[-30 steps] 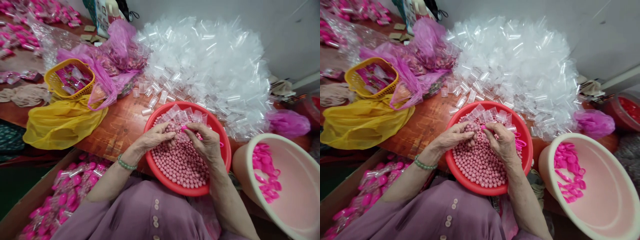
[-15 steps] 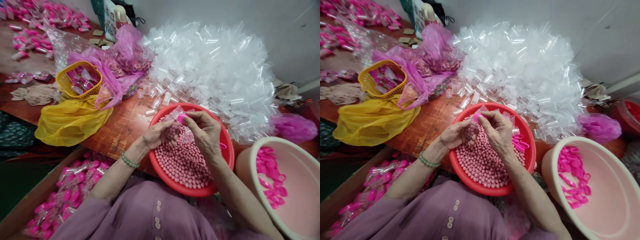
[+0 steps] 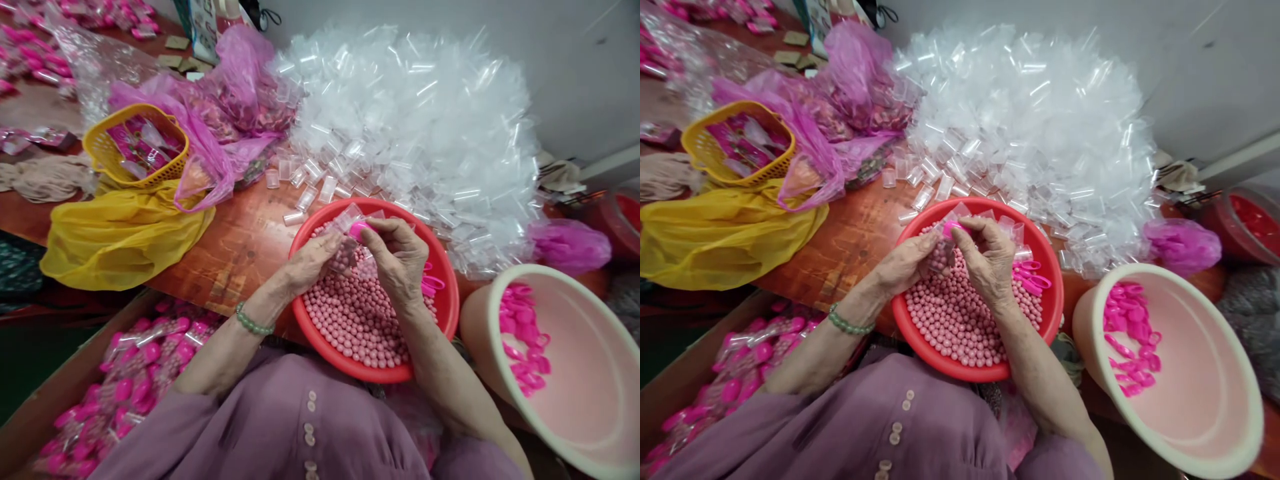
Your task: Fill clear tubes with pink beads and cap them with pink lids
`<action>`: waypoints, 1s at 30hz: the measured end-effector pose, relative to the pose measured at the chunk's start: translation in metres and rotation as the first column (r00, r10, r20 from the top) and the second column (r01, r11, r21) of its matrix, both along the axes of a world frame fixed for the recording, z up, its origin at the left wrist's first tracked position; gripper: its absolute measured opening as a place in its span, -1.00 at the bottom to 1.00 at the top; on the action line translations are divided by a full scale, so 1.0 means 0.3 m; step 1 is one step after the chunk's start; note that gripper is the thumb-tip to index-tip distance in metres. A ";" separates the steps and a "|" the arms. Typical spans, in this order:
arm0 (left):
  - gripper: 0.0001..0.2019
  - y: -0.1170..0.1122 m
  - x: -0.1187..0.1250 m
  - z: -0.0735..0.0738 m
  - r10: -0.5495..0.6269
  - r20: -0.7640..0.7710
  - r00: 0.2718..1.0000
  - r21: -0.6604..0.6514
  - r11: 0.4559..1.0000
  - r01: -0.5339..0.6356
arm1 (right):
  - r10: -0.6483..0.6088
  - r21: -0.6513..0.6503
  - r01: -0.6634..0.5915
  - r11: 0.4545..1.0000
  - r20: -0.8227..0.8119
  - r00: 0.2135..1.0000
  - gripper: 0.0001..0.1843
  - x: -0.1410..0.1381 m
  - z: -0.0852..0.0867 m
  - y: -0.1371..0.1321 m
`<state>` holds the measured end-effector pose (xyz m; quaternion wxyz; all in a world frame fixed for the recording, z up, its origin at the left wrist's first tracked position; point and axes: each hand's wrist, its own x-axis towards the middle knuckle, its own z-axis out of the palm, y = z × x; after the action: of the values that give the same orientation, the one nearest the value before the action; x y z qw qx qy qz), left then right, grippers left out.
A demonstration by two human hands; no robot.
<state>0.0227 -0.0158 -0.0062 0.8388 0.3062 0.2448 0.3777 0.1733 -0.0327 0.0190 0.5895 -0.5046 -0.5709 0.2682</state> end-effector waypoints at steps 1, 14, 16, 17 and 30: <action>-0.70 0.000 -0.001 -0.001 -0.015 0.020 1.000 0.004 1.000 0.015 | 0.006 -0.016 -0.006 1.000 -0.013 1.000 -0.83 0.002 0.000 0.001; -0.69 -0.014 -0.021 0.001 -0.067 0.024 0.997 0.112 0.992 0.064 | -0.036 -0.048 0.037 0.998 0.016 0.999 -0.82 0.004 0.011 0.000; -0.68 -0.011 -0.019 0.003 -0.115 0.021 0.993 0.106 0.988 0.112 | -0.049 -0.037 0.049 0.998 -0.004 0.999 -0.82 0.000 0.012 -0.004; -0.69 -0.010 -0.019 0.006 -0.125 0.022 0.992 0.103 0.987 0.122 | -0.053 -0.034 0.052 0.998 -0.013 0.999 -0.82 -0.003 0.012 -0.006; -0.76 -0.012 -0.015 0.007 -0.073 0.006 0.997 0.209 0.975 0.070 | -0.014 -0.097 0.018 0.995 0.042 0.999 -0.85 -0.042 -0.006 -0.012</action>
<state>0.0183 -0.0196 -0.0043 0.8166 0.3988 0.1870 0.3730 0.1608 -0.0362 0.0171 0.5545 -0.5429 -0.5649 0.2804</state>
